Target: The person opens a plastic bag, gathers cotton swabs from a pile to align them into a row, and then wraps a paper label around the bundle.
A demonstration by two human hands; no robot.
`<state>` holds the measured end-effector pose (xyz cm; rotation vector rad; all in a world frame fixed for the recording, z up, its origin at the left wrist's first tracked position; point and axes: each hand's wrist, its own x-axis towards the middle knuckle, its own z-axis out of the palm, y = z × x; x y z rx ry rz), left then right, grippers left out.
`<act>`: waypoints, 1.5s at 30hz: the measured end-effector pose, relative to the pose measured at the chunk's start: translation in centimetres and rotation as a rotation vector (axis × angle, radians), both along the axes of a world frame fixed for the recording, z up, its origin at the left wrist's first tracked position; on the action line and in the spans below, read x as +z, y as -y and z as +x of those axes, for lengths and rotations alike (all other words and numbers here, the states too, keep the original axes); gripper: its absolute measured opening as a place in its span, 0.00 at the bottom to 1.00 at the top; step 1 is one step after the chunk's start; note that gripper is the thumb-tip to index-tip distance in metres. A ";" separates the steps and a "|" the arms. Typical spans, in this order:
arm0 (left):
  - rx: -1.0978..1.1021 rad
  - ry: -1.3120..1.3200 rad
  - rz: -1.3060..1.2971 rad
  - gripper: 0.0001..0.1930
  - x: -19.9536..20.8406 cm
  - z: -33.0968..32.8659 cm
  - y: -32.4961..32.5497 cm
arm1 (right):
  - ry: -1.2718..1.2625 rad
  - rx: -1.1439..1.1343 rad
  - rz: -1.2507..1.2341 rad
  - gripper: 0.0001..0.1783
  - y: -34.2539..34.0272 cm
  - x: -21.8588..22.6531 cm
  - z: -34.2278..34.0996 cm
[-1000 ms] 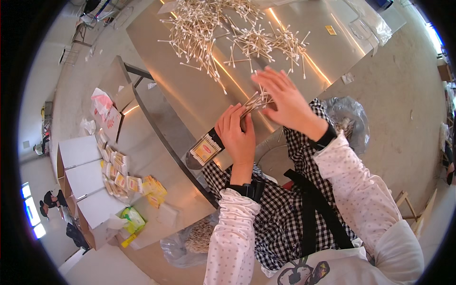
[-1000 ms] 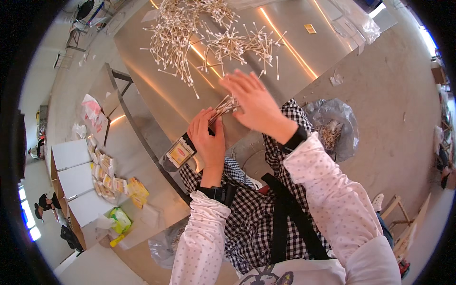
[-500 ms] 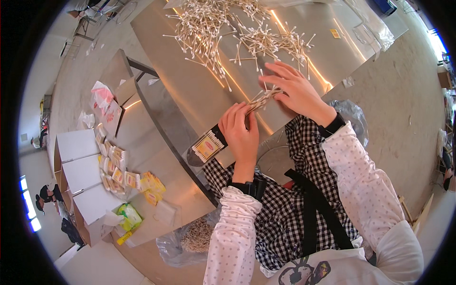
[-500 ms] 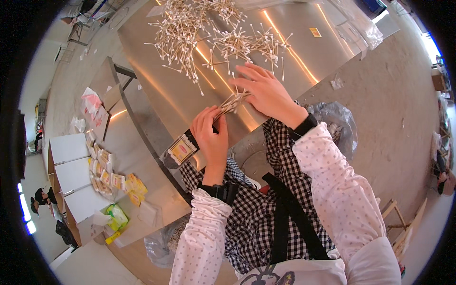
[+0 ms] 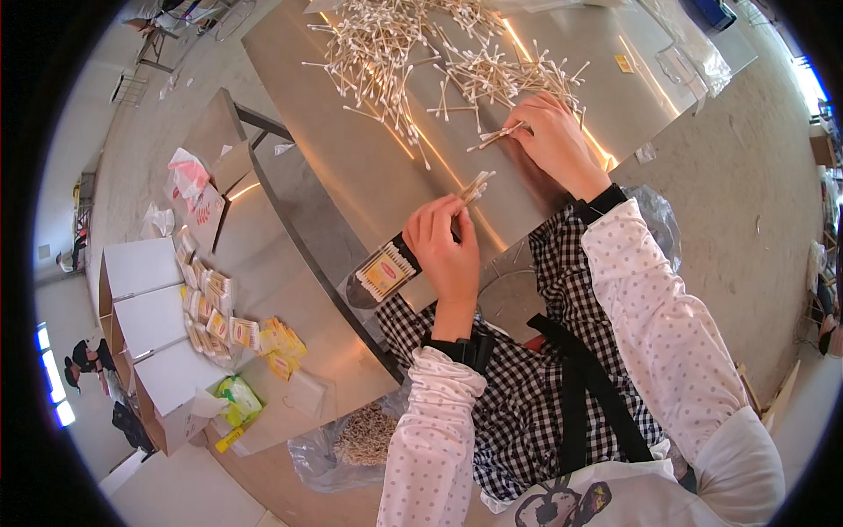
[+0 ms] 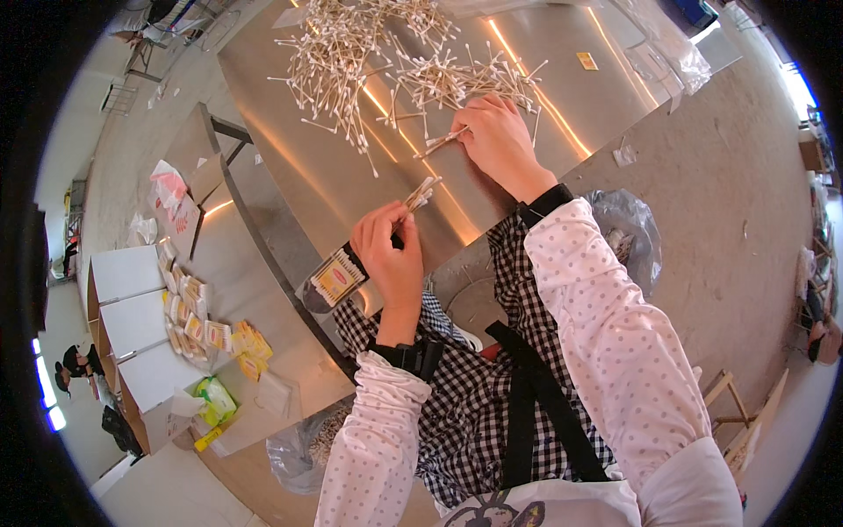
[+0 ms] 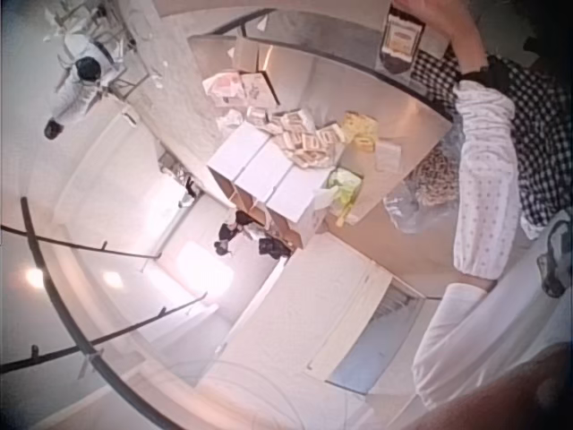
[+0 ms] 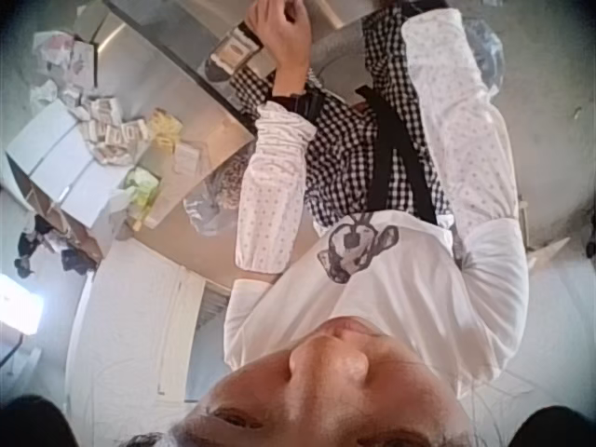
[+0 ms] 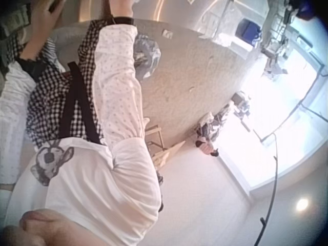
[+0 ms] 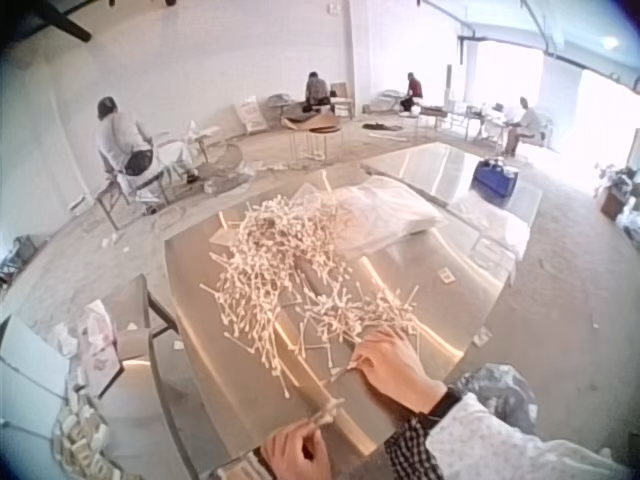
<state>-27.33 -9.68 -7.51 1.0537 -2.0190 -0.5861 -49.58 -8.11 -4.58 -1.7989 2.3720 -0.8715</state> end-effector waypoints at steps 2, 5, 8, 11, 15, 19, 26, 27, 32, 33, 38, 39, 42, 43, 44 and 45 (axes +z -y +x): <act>-0.023 0.003 -0.003 0.06 0.0 0.1 0.0 | 0.014 -0.033 0.002 0.04 0.3 -0.1 0.9; -0.077 0.047 -0.015 0.12 0.3 0.3 -0.1 | 0.036 0.155 0.094 0.06 0.6 0.2 3.8; 0.059 0.056 -0.099 0.18 0.7 -0.1 -0.3 | 0.174 0.241 0.054 0.08 -0.4 0.4 6.2; 0.022 0.049 -0.055 0.23 0.8 -0.3 -0.1 | 0.175 0.229 0.074 0.14 -1.4 0.6 6.0; -0.053 0.122 -0.053 0.19 -0.1 0.5 0.2 | 0.123 0.246 0.064 0.18 -2.5 0.6 5.4; -0.071 0.131 -0.049 0.16 -0.2 0.0 0.0 | 0.071 0.234 0.021 0.18 -3.3 0.0 4.6; -0.065 0.110 -0.035 0.13 -0.1 0.0 0.0 | 0.009 0.162 -0.019 0.07 -3.2 -0.2 3.6; -0.065 0.100 -0.040 0.12 0.0 -0.1 0.0 | -0.016 0.148 -0.031 0.05 -3.1 -0.2 3.4; -0.049 0.078 -0.059 0.10 0.1 0.2 0.1 | -0.060 0.118 -0.058 0.02 -2.2 -0.2 2.4; -0.048 0.076 -0.052 0.10 0.1 0.3 0.1 | -0.075 0.083 -0.070 0.01 -2.0 -0.3 2.0; -0.054 0.072 -0.047 0.09 -0.1 0.0 0.0 | -0.115 -0.047 -0.019 0.02 -1.2 -0.3 0.2; -0.058 0.074 -0.042 0.10 -0.2 -0.1 -0.1 | -0.111 -0.081 -0.008 0.03 -1.2 -0.2 0.0; -0.058 0.090 -0.046 0.15 0.1 0.2 0.1 | -0.123 -0.071 -0.166 0.08 -0.9 -0.4 1.1; -0.052 0.098 -0.047 0.18 0.1 0.5 0.2 | -0.112 -0.068 -0.170 0.08 -0.9 -0.5 2.1; -0.054 0.101 -0.046 0.18 0.3 0.4 0.1 | 0.199 -0.089 -0.167 0.11 -1.5 -0.4 3.1; -0.091 0.124 -0.063 0.22 0.5 0.4 0.0 | 0.510 -0.108 -0.163 0.13 -2.0 -0.3 4.0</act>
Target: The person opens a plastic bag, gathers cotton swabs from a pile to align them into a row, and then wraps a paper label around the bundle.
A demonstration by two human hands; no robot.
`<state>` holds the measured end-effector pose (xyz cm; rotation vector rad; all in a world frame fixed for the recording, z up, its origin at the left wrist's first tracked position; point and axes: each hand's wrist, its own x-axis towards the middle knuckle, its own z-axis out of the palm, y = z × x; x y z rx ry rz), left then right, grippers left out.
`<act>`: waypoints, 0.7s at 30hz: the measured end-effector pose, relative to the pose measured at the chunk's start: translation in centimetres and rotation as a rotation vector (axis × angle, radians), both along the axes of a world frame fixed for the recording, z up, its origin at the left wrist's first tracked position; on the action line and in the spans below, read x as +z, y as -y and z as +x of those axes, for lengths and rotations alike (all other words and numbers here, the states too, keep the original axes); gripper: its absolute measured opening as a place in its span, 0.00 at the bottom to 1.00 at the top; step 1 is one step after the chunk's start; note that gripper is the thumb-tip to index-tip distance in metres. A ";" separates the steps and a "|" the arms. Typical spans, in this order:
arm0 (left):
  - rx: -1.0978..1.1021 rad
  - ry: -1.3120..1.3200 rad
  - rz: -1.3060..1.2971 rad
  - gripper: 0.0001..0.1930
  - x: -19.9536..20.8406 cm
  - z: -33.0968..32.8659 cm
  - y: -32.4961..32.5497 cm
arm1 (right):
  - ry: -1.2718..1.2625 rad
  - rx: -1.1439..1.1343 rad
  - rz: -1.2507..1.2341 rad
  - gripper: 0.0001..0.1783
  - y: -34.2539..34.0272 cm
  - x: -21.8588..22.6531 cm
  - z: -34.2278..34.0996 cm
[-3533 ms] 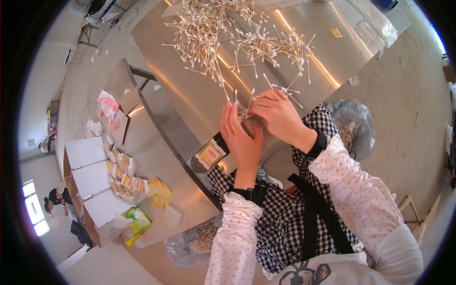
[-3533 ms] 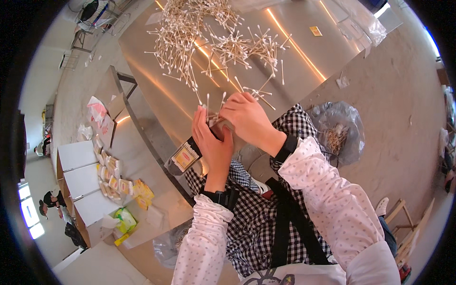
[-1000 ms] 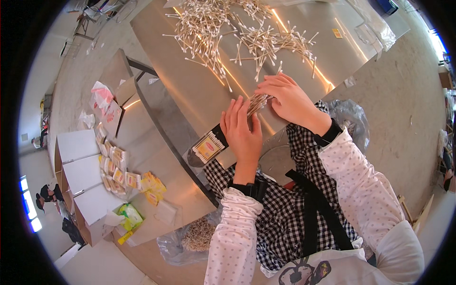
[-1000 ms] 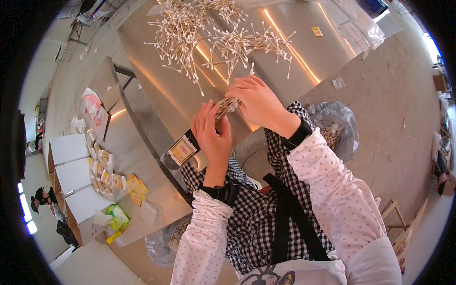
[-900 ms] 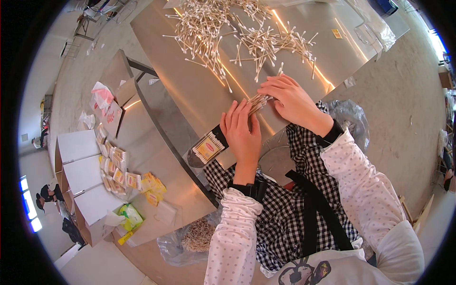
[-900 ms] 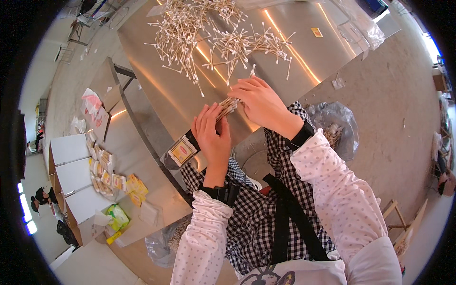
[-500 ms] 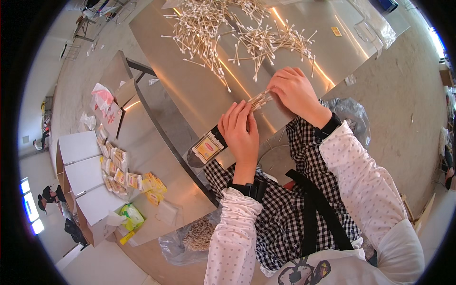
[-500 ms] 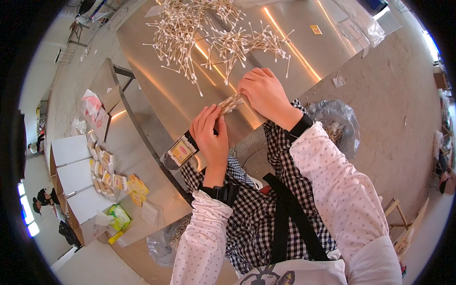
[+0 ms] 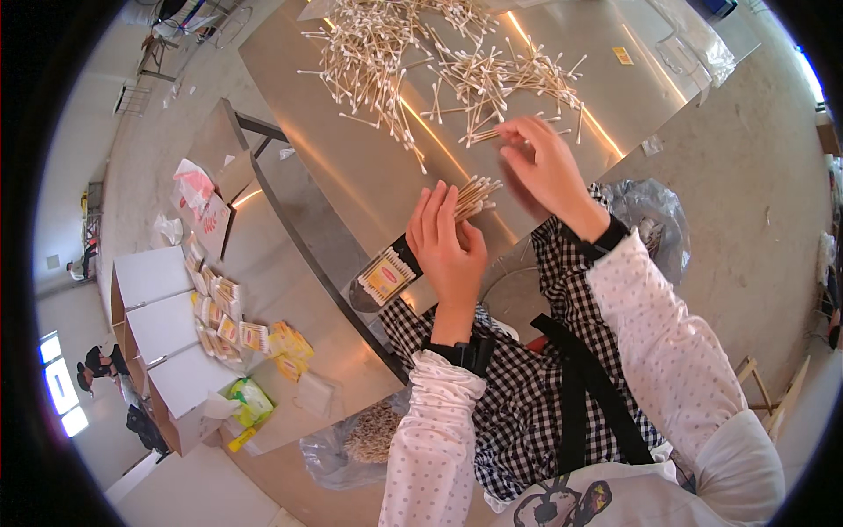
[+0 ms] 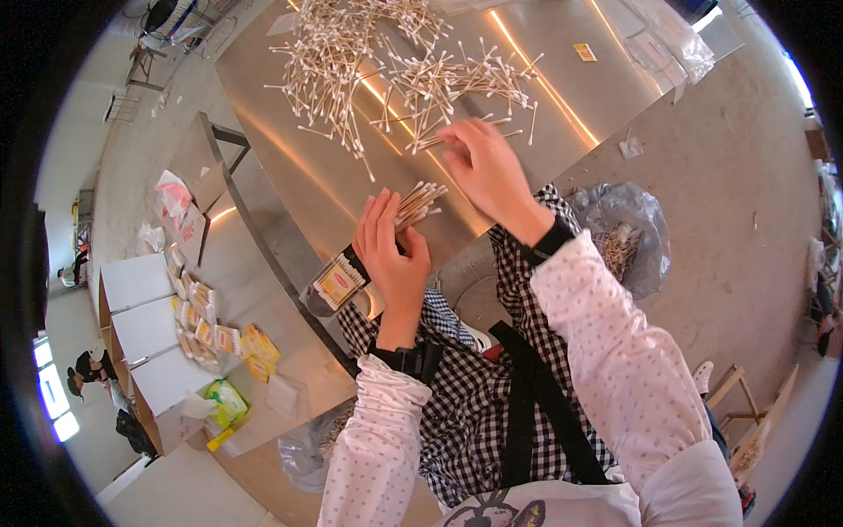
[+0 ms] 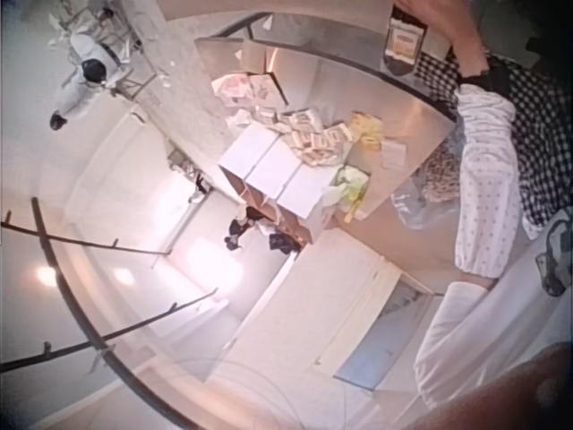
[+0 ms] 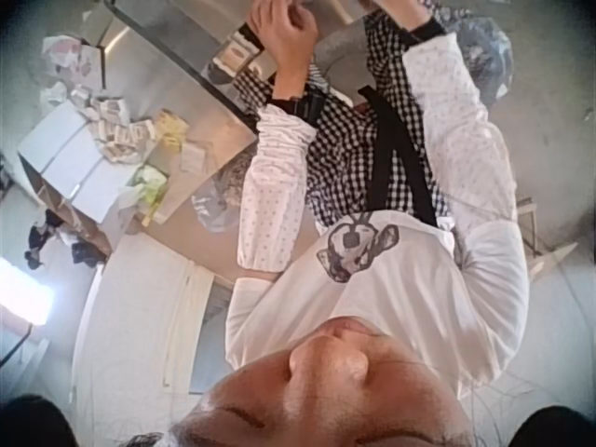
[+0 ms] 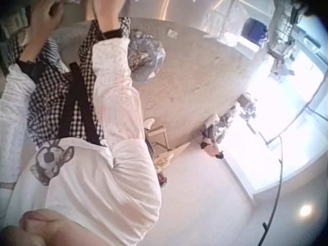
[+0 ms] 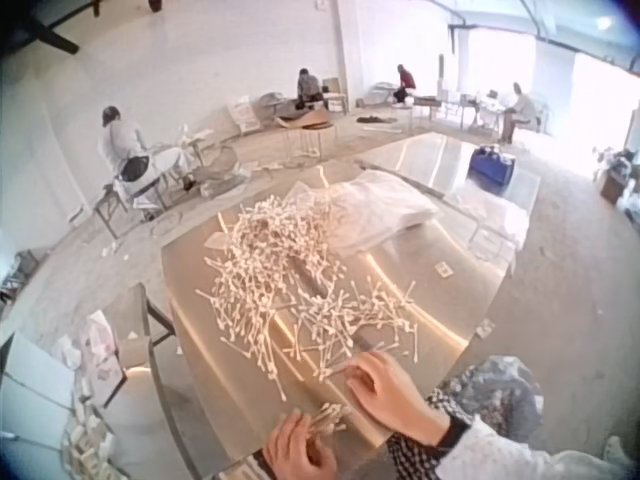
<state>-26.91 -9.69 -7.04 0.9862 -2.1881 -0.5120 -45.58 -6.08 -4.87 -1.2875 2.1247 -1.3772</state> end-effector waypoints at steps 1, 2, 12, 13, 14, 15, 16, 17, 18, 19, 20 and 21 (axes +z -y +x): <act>-0.042 0.018 -0.014 0.26 0.1 -0.3 -0.2 | -0.002 -0.007 0.002 0.13 -0.5 0.1 0.6; -0.049 0.018 -0.014 0.26 0.0 -0.4 -0.3 | 0.151 0.001 -0.018 0.13 -1.0 0.0 1.3; -0.099 0.423 -0.068 0.41 -0.1 -1.9 -1.7 | 0.573 0.065 -0.048 0.14 -1.8 -2.1 3.2; -0.096 0.452 -0.073 0.43 0.0 -2.0 -1.4 | 0.667 0.046 -0.051 0.14 -1.6 -2.1 3.0; -0.097 0.455 -0.071 0.43 0.0 -2.2 -0.9 | 0.761 0.027 -0.054 0.14 -1.4 -2.0 2.8; -0.091 0.466 -0.065 0.44 0.0 -2.6 -0.1 | 0.764 0.027 -0.052 0.14 -1.2 -2.0 2.4; -0.082 0.481 -0.062 0.45 0.0 -2.7 0.5 | 0.839 0.033 -0.071 0.14 -0.8 -1.7 2.1; -0.077 0.487 -0.063 0.45 0.0 -2.6 0.9 | 0.913 0.039 -0.089 0.14 -0.6 -1.3 1.9; -0.062 0.505 -0.087 0.46 0.2 -2.5 1.2 | 0.955 0.048 -0.102 0.14 -0.5 -0.9 1.8; -0.057 0.513 -0.105 0.46 -0.2 -2.8 1.2 | 0.951 0.043 -0.099 0.14 -0.9 -0.7 1.4; -0.061 0.507 -0.101 0.46 -0.5 -2.9 0.8 | 0.970 0.042 -0.067 0.14 -1.2 -0.4 1.0; -0.054 0.499 -0.096 0.47 -0.8 -3.0 0.1 | 0.989 0.040 -0.034 0.14 -1.6 -0.1 0.5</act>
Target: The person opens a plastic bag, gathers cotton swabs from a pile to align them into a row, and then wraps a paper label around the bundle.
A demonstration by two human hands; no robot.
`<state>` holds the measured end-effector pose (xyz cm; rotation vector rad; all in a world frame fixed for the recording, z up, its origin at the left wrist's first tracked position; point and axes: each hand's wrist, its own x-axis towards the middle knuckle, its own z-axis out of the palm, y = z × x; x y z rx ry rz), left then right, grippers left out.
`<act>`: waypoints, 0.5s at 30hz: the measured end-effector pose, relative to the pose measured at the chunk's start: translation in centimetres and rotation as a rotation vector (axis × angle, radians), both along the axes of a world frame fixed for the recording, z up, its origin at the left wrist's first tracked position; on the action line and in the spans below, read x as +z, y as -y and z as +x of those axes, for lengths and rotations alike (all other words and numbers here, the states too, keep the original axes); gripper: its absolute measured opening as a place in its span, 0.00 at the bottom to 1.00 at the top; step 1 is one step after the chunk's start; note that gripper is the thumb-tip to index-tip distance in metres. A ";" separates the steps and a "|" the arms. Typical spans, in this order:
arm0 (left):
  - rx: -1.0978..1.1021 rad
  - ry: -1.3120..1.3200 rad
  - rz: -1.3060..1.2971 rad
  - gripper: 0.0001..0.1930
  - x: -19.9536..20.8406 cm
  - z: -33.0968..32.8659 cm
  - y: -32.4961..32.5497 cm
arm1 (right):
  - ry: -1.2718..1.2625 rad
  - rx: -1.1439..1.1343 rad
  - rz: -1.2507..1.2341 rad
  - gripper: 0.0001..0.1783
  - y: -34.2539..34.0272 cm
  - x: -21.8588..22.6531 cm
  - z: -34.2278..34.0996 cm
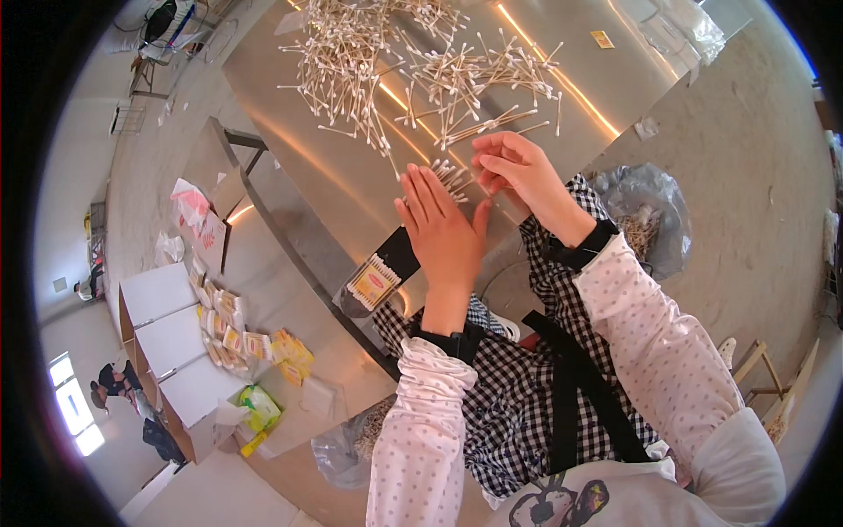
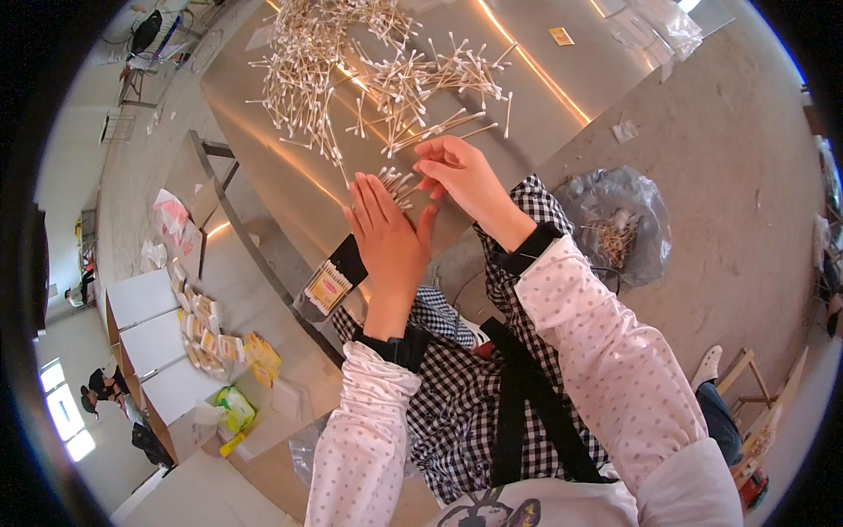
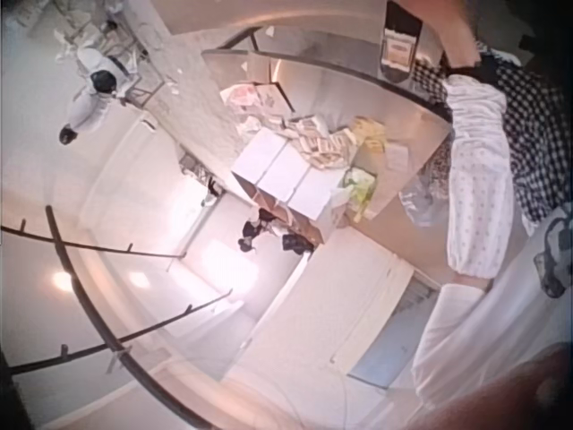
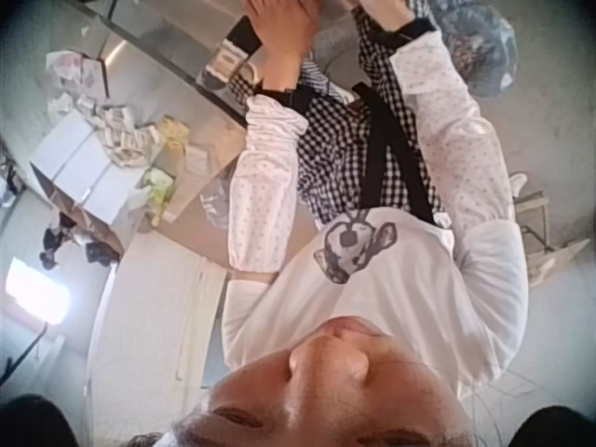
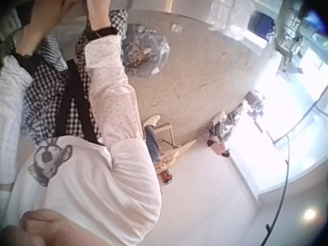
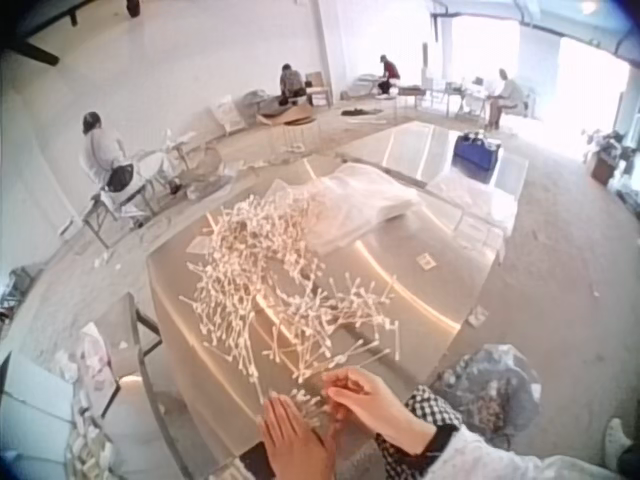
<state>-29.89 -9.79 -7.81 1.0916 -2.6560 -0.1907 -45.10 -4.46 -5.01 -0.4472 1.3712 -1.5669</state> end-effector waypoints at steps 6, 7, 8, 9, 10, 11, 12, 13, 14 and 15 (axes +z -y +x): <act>0.006 -0.022 -0.014 0.48 0.0 0.3 -1.1 | 0.253 -0.038 -0.117 0.14 -3.2 4.6 -3.0; 0.012 -0.037 0.004 0.47 0.0 0.5 -1.0 | 0.519 -0.065 -0.178 0.13 -4.0 5.8 -3.2; 0.014 -0.036 0.006 0.47 -0.1 0.7 -1.0 | 0.790 -0.093 -0.237 0.12 -4.8 7.2 -3.0; 0.014 -0.036 -0.003 0.47 -0.2 0.9 -0.9 | 0.860 -0.095 -0.285 0.11 -5.4 8.5 -2.4; 0.012 -0.042 -0.012 0.47 -0.1 1.0 -0.9 | 0.906 -0.110 -0.301 0.12 -6.1 10.1 -1.2; 0.011 -0.044 -0.012 0.47 -0.2 1.0 -0.9 | 0.921 -0.086 -0.303 0.11 -6.9 10.4 0.0; 0.019 -0.048 -0.003 0.47 -0.2 1.2 -0.9 | 0.938 -0.059 -0.305 0.11 -7.2 10.5 1.1; 0.019 -0.063 0.008 0.47 -0.2 0.8 -1.0 | 0.928 -0.062 -0.306 0.11 -7.5 10.0 1.6; 0.016 -0.067 0.006 0.47 -0.2 0.6 -1.0 | 0.849 -0.055 -0.264 0.10 -7.6 8.4 2.2; 0.014 -0.070 0.009 0.47 -0.1 0.6 -1.0 | 0.773 -0.047 -0.222 0.10 -7.5 6.9 2.7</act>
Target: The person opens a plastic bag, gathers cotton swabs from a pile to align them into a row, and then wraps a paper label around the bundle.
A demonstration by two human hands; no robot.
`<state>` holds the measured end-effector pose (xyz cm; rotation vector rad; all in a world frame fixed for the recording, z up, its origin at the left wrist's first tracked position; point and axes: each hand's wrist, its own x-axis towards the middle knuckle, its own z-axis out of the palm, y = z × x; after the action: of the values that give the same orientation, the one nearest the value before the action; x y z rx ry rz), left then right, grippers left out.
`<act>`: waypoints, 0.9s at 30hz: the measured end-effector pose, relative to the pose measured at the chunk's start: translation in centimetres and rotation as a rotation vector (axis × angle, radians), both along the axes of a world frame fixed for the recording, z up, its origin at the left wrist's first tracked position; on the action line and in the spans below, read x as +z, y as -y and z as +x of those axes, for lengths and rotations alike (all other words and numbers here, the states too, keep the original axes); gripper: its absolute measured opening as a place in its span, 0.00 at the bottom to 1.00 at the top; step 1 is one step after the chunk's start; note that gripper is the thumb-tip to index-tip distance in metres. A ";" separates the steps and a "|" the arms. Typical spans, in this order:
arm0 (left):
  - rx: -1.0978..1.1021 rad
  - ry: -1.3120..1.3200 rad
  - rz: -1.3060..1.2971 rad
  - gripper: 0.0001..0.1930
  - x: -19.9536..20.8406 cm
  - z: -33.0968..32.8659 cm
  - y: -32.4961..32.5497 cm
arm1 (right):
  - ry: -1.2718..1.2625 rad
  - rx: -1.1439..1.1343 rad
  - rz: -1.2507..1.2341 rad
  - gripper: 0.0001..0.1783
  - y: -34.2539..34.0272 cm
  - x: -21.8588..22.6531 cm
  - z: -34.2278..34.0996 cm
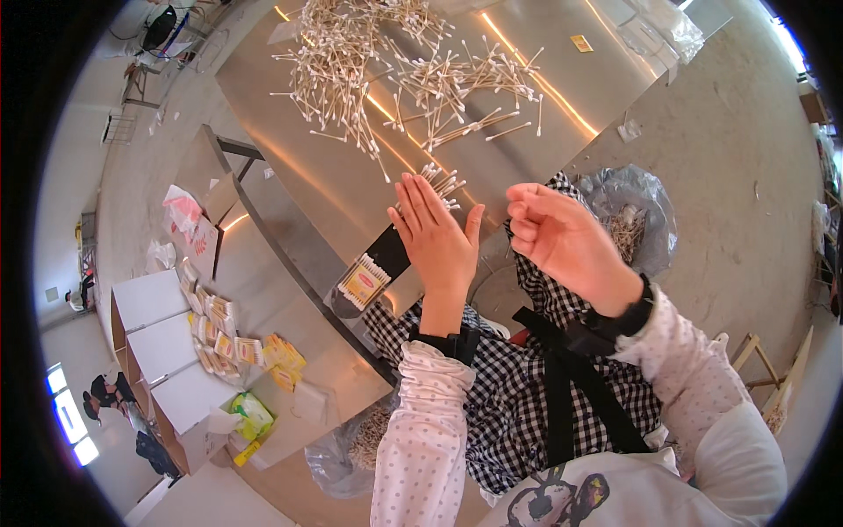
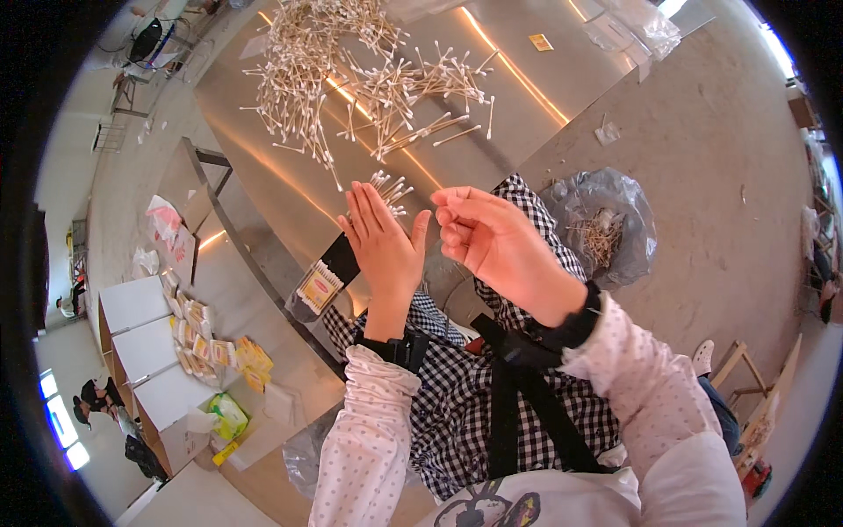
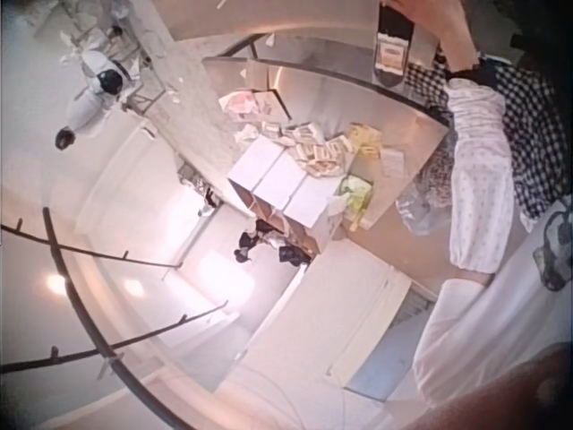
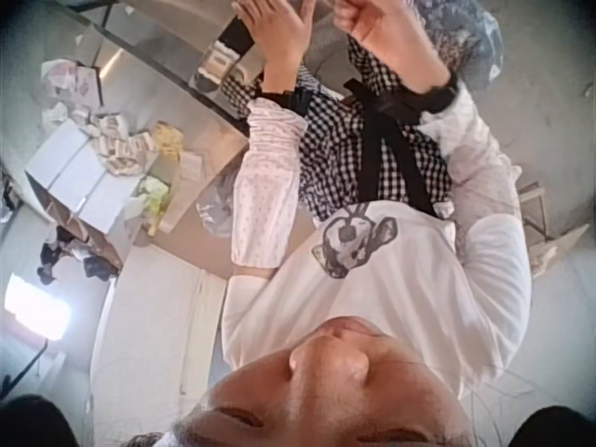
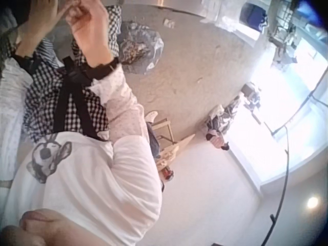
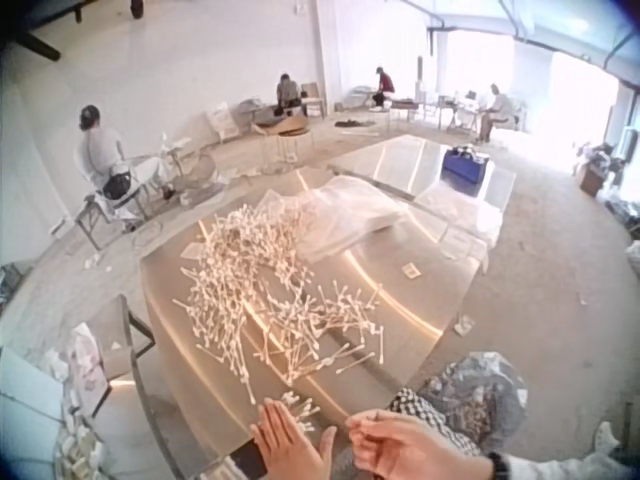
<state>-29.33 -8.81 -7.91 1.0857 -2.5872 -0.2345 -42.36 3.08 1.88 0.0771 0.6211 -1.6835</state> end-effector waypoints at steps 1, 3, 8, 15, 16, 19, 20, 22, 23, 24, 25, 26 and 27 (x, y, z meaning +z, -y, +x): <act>-0.007 -0.007 0.012 0.47 -0.4 -0.4 -0.2 | -0.007 -0.005 0.005 0.10 0.0 -1.4 0.0; -0.004 0.009 0.003 0.47 -0.1 -0.5 -0.3 | -0.417 -0.078 0.118 0.11 0.6 -3.4 0.5; 0.002 0.008 -0.002 0.46 0.0 0.0 -0.1 | -1.550 0.010 0.204 0.07 1.8 -5.4 0.9; -0.008 0.027 0.044 0.45 0.1 0.3 -0.1 | -1.463 -0.085 0.103 0.06 4.9 -5.5 1.8; -0.010 0.033 0.044 0.45 0.2 0.3 -0.1 | -1.461 -0.088 0.101 0.06 5.4 -5.2 2.0; -0.015 -0.002 0.062 0.43 0.4 0.4 -0.2 | -1.073 -0.136 0.137 0.07 6.9 -5.0 1.7; -0.017 -0.001 0.061 0.43 0.4 0.5 -0.3 | -0.885 -0.172 0.112 0.09 7.4 -5.4 1.2; -0.021 -0.035 0.091 0.42 0.5 0.7 -0.3 | -0.612 -0.233 0.106 0.13 8.1 -6.0 0.1; -0.021 -0.032 0.092 0.42 0.5 1.0 -0.3 | -0.609 -0.233 0.107 0.13 8.3 -6.4 -0.4; -0.023 -0.032 0.102 0.42 0.6 1.2 -0.2 | -0.451 -0.256 0.085 0.13 8.5 -6.7 -1.0; -0.026 -0.031 0.114 0.42 0.6 1.4 -0.2 | -0.292 -0.277 0.067 0.13 8.6 -6.8 -1.3; -0.025 -0.028 0.118 0.42 0.6 1.5 -0.2 | -0.287 -0.294 0.085 0.12 8.6 -6.9 -1.5; -0.031 -0.014 0.118 0.42 0.5 1.6 -0.2 | -0.285 -0.293 0.089 0.12 8.6 -7.1 -1.6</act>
<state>-27.72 -8.65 -7.39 1.0795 -2.6073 -0.4054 -43.98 -5.53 -5.19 -0.0094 0.9342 -1.9679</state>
